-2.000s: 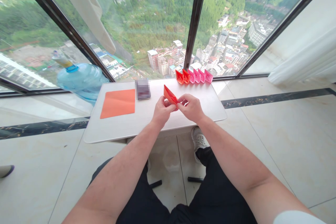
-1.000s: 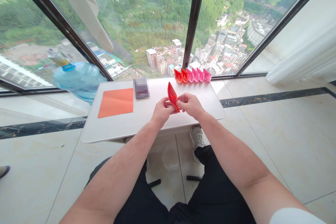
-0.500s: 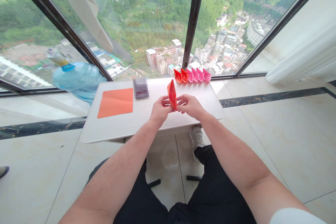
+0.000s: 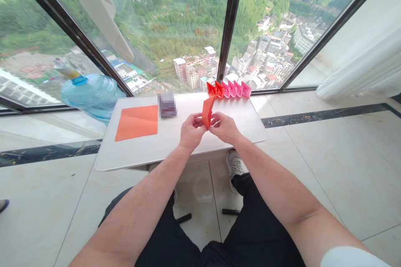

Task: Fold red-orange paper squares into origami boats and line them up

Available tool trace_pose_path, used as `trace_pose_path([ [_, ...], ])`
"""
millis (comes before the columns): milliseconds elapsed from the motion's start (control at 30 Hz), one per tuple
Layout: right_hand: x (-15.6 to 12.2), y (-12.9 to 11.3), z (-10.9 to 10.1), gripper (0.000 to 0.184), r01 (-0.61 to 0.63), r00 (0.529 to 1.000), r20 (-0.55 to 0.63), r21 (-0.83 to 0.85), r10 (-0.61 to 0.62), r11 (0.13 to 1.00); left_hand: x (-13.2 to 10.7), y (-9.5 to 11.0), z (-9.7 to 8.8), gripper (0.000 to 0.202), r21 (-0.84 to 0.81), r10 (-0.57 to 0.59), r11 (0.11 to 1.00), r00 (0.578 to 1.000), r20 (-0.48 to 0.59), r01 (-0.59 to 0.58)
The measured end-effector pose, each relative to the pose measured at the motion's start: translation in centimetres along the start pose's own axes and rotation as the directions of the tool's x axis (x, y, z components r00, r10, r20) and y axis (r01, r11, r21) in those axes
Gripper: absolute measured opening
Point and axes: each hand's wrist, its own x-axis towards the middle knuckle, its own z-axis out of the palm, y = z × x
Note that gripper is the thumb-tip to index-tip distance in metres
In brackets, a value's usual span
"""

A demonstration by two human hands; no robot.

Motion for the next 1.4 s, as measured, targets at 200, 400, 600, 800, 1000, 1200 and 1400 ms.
trace_pose_path([
  [200,-0.1,0.1,0.6,0.019,0.067,0.995,-0.062,-0.133,-0.076,0.989,0.0,-0.3,0.2,0.054,-0.033,-0.033,0.999,0.998,0.047,0.035],
  [400,-0.3,0.0,0.6,0.039,0.111,0.991,-0.056,-0.119,-0.118,0.987,-0.1,-0.2,0.3,0.050,-0.055,-0.054,0.997,0.998,0.037,0.056],
  [600,-0.1,-0.2,0.3,0.040,0.015,1.000,-0.003,0.081,-0.014,0.997,-0.1,0.1,0.2,0.048,-0.075,-0.050,0.996,0.999,0.010,0.051],
  [800,0.5,0.5,0.0,0.042,-0.111,0.990,0.125,0.388,0.068,0.915,-0.2,0.6,0.1,0.052,-0.130,-0.085,0.988,0.996,0.007,0.085],
  [1000,0.5,0.8,0.2,0.037,-0.105,0.993,0.085,0.337,0.081,0.936,-0.4,0.8,0.3,0.053,-0.138,-0.095,0.986,0.995,0.026,0.097],
  [1200,0.3,0.6,0.1,0.033,-0.064,0.998,0.041,0.227,0.056,0.972,-0.5,0.7,0.4,0.057,-0.160,-0.109,0.980,0.993,0.042,0.114],
  [1400,0.4,0.5,-0.2,0.030,-0.108,0.991,0.099,0.261,0.085,0.959,-0.5,0.5,0.4,0.058,-0.204,-0.129,0.969,0.990,0.062,0.139],
])
